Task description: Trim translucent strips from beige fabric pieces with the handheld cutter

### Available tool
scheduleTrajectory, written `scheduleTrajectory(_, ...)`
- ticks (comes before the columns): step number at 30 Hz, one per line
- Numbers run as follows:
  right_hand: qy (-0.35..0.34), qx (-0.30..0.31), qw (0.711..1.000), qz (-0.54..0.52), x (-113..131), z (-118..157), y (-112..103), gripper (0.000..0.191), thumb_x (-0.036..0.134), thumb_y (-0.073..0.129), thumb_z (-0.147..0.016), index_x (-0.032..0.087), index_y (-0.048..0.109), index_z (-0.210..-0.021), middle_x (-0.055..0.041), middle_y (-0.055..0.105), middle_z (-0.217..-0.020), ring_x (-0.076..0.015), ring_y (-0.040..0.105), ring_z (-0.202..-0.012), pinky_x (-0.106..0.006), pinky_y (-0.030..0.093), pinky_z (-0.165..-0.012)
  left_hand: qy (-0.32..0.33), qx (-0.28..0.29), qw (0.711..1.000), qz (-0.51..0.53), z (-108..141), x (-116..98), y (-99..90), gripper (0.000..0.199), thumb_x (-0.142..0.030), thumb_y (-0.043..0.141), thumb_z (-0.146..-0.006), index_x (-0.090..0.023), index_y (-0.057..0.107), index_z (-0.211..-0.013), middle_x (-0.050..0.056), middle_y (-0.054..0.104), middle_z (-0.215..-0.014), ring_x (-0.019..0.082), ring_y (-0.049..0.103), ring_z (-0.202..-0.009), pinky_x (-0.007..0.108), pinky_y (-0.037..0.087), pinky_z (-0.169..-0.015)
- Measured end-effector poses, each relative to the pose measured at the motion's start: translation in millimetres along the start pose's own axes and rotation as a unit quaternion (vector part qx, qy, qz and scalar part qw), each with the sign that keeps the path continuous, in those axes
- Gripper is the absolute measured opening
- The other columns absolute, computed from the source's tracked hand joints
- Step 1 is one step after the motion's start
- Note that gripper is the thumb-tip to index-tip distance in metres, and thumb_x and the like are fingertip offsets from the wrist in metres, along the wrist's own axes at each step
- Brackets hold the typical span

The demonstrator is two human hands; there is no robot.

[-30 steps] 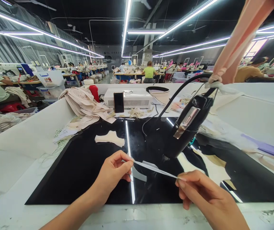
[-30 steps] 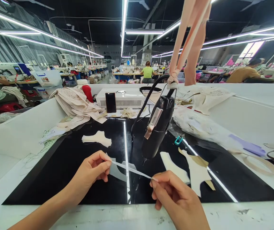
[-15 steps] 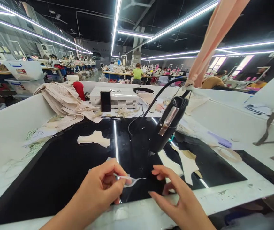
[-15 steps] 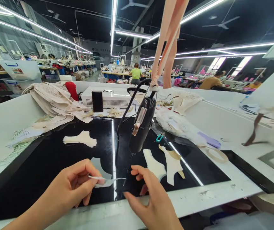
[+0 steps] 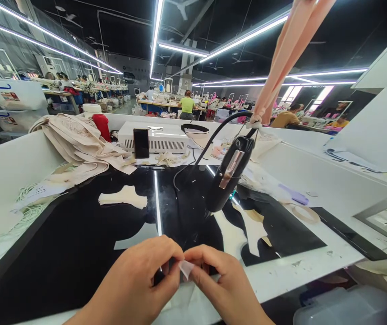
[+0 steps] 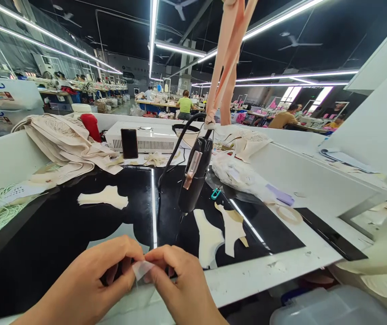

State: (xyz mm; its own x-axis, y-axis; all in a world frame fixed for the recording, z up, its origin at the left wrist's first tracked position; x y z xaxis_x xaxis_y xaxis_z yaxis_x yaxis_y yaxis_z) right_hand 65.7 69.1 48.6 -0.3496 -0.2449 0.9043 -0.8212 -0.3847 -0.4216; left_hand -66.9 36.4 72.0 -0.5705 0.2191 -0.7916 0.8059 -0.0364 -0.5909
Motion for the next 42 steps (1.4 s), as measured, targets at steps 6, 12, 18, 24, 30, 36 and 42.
scheduleTrajectory(6,0.094,-0.039,0.979,-0.176,-9.3,1.8,-8.0,0.033,0.054,0.076,-0.080,0.021,0.076,-0.079,-0.0012,0.070,-0.072,-0.0162,0.062,-0.067,-0.024,0.048,-0.065,-0.093,0.020,0.982,0.161,-4.9,24.5,14.5,0.041,-0.045,0.080,-0.080,-0.031,0.067,-0.116,0.003,0.067,-0.113,0.023,0.060,-0.103,0.030,0.047,-0.091)
scheduleTrajectory(12,0.106,-0.071,0.970,-0.206,-22.6,4.2,-11.9,0.038,0.061,0.073,-0.081,0.023,0.073,-0.079,-0.0008,0.068,-0.069,-0.0150,0.057,-0.065,-0.023,0.049,-0.064,-0.147,0.047,0.898,0.412,-6.9,33.7,34.3,0.027,-0.041,0.080,-0.081,-0.018,0.065,-0.084,0.004,0.070,-0.094,0.018,0.065,-0.089,0.030,0.049,-0.085)
scheduleTrajectory(18,0.105,-0.145,0.976,-0.121,-34.5,10.8,-34.7,0.038,0.059,0.074,-0.080,0.029,0.072,-0.103,-0.0029,0.076,-0.098,-0.0213,0.069,-0.091,-0.025,0.058,-0.081,-0.186,0.044,0.875,0.445,-4.6,35.5,25.8,0.033,-0.041,0.083,-0.078,-0.014,0.063,-0.080,0.005,0.072,-0.075,0.014,0.066,-0.068,0.029,0.052,-0.072)
scheduleTrajectory(24,0.000,-0.125,0.992,-0.031,-11.2,7.6,-26.6,0.038,0.055,0.052,-0.098,0.031,0.065,-0.123,-0.0053,0.068,-0.133,-0.0251,0.063,-0.122,-0.032,0.053,-0.101,-0.196,0.087,0.892,0.399,0.0,37.3,20.8,0.032,-0.045,0.076,-0.085,-0.014,0.067,-0.088,0.002,0.070,-0.071,0.012,0.064,-0.055,0.023,0.050,-0.057)
scheduleTrajectory(30,-0.032,-0.012,0.997,-0.067,-4.2,-5.1,14.6,0.024,0.048,0.054,-0.098,0.029,0.066,-0.107,-0.0023,0.071,-0.104,-0.0195,0.069,-0.099,-0.026,0.057,-0.084,-0.189,0.097,0.907,0.363,1.3,38.3,9.6,0.034,-0.048,0.069,-0.090,-0.014,0.066,-0.093,-0.001,0.065,-0.067,0.009,0.060,-0.050,0.020,0.049,-0.053)
scheduleTrajectory(36,-0.048,-0.015,0.999,0.010,-1.0,-18.8,14.4,0.020,0.042,0.058,-0.097,0.028,0.067,-0.087,0.0033,0.063,-0.072,-0.0141,0.060,-0.062,-0.022,0.050,-0.058,-0.199,0.070,0.920,0.332,-4.4,57.7,-2.9,0.027,-0.043,0.065,-0.092,-0.016,0.060,-0.092,-0.003,0.063,-0.064,0.007,0.056,-0.045,0.017,0.045,-0.048)
scheduleTrajectory(42,-0.146,-0.018,0.984,0.101,11.5,-38.7,21.9,0.016,0.031,0.055,-0.102,0.029,0.070,-0.099,-0.0007,0.071,-0.090,-0.0145,0.068,-0.072,-0.022,0.053,-0.062,-0.188,0.006,0.947,0.261,-11.0,77.1,-25.2,0.024,-0.032,0.066,-0.089,-0.022,0.058,-0.110,-0.006,0.061,-0.077,0.009,0.059,-0.053,0.019,0.049,-0.049)
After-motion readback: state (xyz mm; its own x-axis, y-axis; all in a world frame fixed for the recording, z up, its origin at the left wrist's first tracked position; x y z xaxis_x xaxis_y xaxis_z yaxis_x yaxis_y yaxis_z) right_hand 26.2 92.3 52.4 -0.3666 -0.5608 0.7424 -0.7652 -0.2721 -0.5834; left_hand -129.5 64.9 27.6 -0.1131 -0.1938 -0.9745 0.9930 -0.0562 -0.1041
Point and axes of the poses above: each hand's wrist, its own z-axis away from the middle knuckle, its own y-axis out of the palm, x = y × z, the point moved 10 cm from there along -z, towards the middle knuckle
